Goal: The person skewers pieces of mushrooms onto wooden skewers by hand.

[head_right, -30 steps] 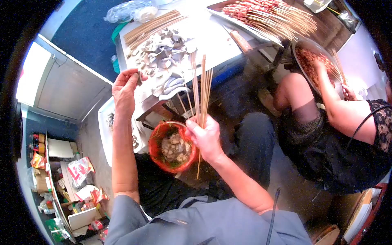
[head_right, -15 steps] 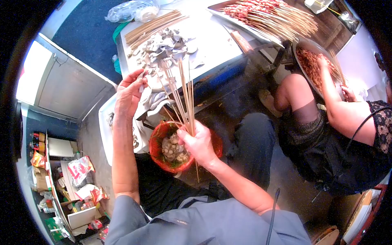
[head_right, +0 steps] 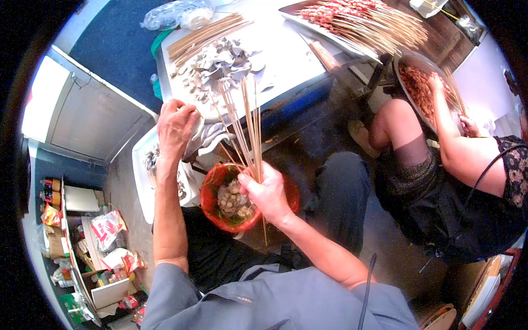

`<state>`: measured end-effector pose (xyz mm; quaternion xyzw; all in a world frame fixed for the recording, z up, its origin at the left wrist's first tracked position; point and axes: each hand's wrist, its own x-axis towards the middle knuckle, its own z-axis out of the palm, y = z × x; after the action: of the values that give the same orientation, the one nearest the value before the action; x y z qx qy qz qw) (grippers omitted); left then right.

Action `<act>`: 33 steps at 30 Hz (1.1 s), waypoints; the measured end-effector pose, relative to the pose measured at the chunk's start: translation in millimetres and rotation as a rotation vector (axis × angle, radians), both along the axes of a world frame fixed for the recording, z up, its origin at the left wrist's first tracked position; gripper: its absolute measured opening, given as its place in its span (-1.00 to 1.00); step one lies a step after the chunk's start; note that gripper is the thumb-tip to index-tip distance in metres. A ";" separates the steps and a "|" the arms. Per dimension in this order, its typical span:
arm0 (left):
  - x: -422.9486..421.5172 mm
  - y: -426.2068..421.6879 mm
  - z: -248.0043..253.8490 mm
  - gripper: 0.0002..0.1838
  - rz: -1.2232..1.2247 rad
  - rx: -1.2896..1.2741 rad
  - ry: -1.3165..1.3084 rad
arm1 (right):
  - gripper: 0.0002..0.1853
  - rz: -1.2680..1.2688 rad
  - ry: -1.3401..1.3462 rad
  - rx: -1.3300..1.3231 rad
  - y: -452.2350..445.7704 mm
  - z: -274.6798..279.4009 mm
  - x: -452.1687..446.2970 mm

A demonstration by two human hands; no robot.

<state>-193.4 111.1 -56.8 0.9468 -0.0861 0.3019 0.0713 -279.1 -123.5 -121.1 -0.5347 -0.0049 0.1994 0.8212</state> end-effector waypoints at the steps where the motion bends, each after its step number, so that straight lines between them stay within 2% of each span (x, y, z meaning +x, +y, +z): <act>1: -0.9 0.6 -0.1 -0.84 -0.001 0.000 0.000 | -0.92 -0.008 -0.003 0.004 -0.1 -0.6 0.1; 3: -2.3 8.5 0.0 -0.83 0.067 -0.156 0.168 | -0.92 -0.010 -0.003 0.001 -0.4 -0.4 0.0; 5: 0.4 19.7 -5.8 -0.84 0.045 -0.131 0.114 | -0.92 -0.009 -0.003 -0.002 -0.6 0.3 -0.5; 7: 0.4 22.8 -4.1 -0.84 0.007 -0.337 0.050 | -0.92 0.008 -0.002 -0.024 -1.3 3.1 -1.5; 8: 1.0 23.8 -4.4 -0.84 0.007 -0.336 0.051 | -0.92 0.008 -0.001 -0.023 -1.4 4.8 -1.8; 11: 3.2 27.4 -7.7 -0.82 -0.158 -1.070 0.149 | -0.93 0.028 -0.008 -0.028 0.2 6.1 -2.7; 13: 3.0 22.5 -3.9 -0.85 -0.163 -1.099 0.153 | -0.93 0.047 -0.034 -0.038 2.1 2.7 -3.4; 15: 2.6 13.6 -3.1 -0.89 -0.240 -1.276 0.111 | -0.93 0.048 -0.031 -0.034 3.8 2.2 -3.8; 26: -1.7 -23.7 -7.4 -0.77 -0.345 -1.507 0.118 | -0.93 0.029 0.050 0.025 4.2 2.8 -3.4; 33: -0.3 -30.8 -7.8 -0.79 -0.386 -1.537 0.092 | -0.92 0.014 0.063 0.066 2.9 0.7 -2.6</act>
<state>-193.7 80.3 -64.6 0.6121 -0.0130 0.2197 0.7596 -281.7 -120.6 -120.4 -0.5009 0.0107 0.2214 0.8366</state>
